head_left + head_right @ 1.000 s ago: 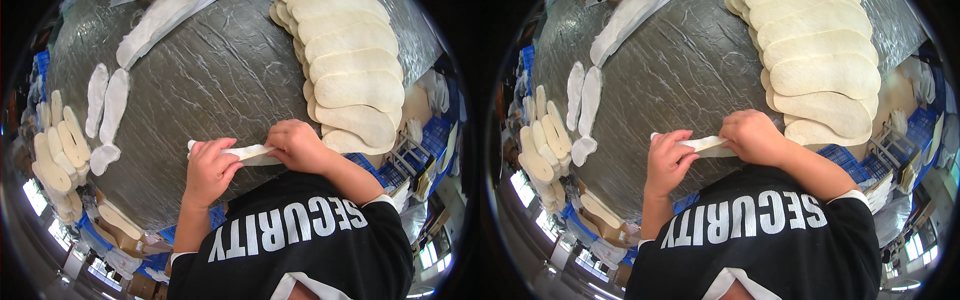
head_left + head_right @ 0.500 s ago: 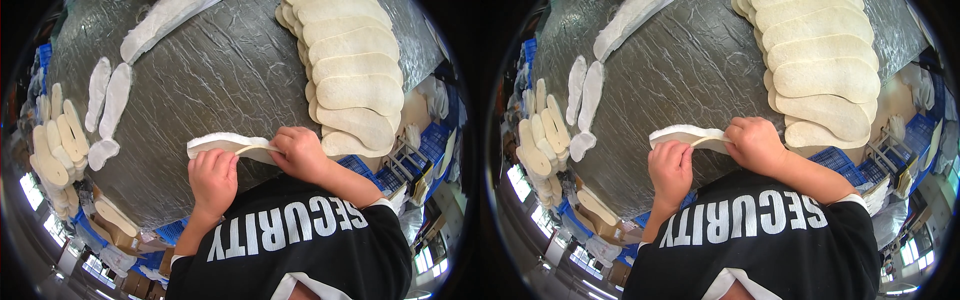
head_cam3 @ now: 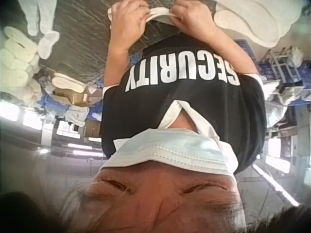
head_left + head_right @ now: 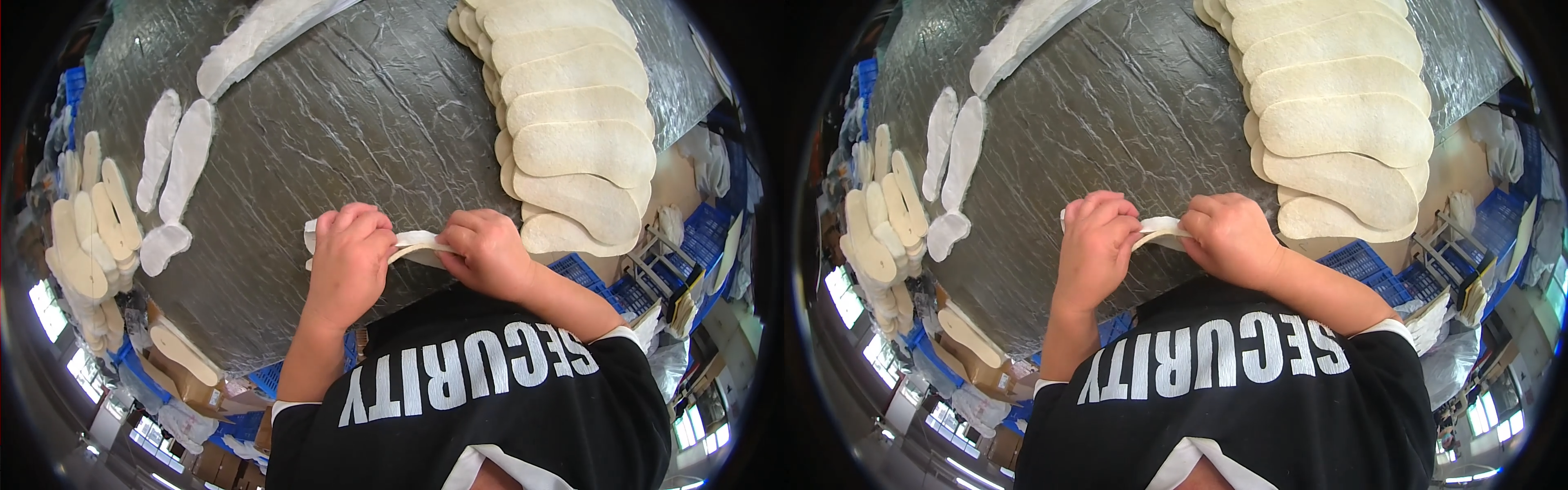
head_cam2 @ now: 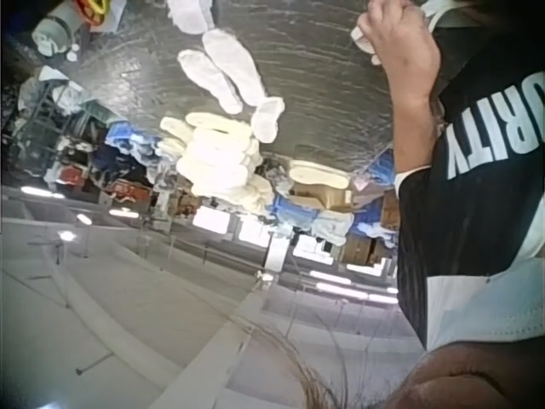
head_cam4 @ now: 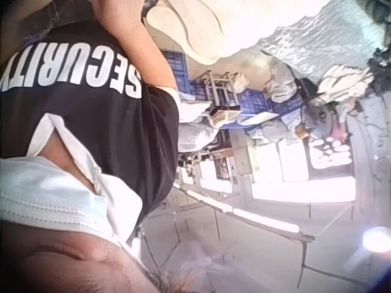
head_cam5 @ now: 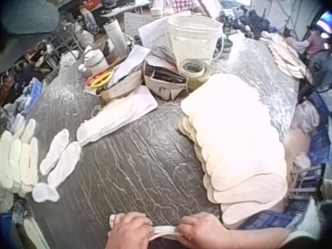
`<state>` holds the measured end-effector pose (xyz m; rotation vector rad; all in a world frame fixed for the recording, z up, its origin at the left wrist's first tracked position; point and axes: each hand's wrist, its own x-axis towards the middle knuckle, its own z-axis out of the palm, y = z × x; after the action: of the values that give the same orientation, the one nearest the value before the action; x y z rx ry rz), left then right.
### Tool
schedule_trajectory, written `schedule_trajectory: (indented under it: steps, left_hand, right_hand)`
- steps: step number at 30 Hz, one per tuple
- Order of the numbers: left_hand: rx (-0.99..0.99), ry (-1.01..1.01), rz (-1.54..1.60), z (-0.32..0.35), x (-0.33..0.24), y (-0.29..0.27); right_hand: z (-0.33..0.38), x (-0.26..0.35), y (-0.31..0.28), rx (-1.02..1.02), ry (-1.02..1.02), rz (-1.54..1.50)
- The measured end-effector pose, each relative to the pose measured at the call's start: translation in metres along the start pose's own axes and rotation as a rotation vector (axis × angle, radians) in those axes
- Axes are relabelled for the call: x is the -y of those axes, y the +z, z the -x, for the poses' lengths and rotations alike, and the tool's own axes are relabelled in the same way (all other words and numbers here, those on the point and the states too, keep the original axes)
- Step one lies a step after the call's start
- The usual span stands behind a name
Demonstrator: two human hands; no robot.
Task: Inspecting and separating layered shoe insole components on a factory work table.
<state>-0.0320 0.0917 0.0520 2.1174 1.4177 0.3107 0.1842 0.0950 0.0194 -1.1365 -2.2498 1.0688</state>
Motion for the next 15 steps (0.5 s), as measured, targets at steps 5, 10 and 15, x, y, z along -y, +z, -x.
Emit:
schedule_trajectory:
  steps: [5,10,15]
  left_hand:
    - [-0.008,-0.1,0.051,0.005,-0.003,0.01]
    - [-0.017,-0.055,-0.058,0.002,-0.012,0.008]
    - [-0.035,-0.043,-0.09,0.002,-0.016,0.009]
  right_hand:
    - [0.001,0.002,0.0,0.028,0.118,0.051]
    - [-0.01,0.011,-0.003,0.133,0.159,0.206]
    - [-0.018,0.014,0.001,0.135,0.077,0.274]
